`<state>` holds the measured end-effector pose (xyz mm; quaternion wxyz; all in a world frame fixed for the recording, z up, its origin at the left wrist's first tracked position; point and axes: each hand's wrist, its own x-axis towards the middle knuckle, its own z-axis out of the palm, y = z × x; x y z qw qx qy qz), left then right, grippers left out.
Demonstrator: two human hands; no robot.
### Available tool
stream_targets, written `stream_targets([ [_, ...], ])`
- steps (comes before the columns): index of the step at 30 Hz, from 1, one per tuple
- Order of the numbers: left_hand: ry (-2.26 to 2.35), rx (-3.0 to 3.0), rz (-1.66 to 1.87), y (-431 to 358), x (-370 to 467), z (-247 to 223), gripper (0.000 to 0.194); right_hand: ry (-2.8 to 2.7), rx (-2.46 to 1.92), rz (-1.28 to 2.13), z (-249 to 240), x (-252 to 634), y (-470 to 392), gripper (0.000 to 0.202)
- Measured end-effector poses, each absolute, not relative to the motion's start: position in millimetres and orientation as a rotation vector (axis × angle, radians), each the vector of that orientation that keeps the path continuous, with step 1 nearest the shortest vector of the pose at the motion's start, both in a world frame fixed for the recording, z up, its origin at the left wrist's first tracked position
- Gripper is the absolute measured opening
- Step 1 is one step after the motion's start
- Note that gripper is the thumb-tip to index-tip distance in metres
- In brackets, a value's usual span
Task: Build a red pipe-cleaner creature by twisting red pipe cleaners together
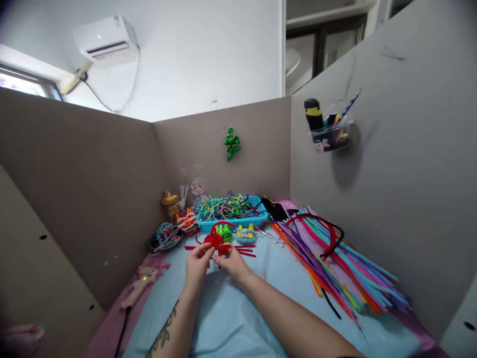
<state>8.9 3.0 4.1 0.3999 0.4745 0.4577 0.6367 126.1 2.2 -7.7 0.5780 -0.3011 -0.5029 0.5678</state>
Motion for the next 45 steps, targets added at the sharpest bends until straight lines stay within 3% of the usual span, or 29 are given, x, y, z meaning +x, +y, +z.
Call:
stream_targets([
  [12,1.261,1.217,1.672,1,8,7,0.035,-1.106,-0.898,1.205,-7,127,9,0.012],
  [23,1.163,1.083,1.789,9,3,1,0.034,-1.756,-0.611,1.311,12,140,-10,0.01],
  [31,1.207,1.152,1.587,3,11,6,0.034,-1.374,-0.861,0.941,-1,146,15,0.017],
  [45,1.192,1.219,1.484,-3,19,10,0.029,-1.365,-1.0,0.749,0,145,14,0.012],
])
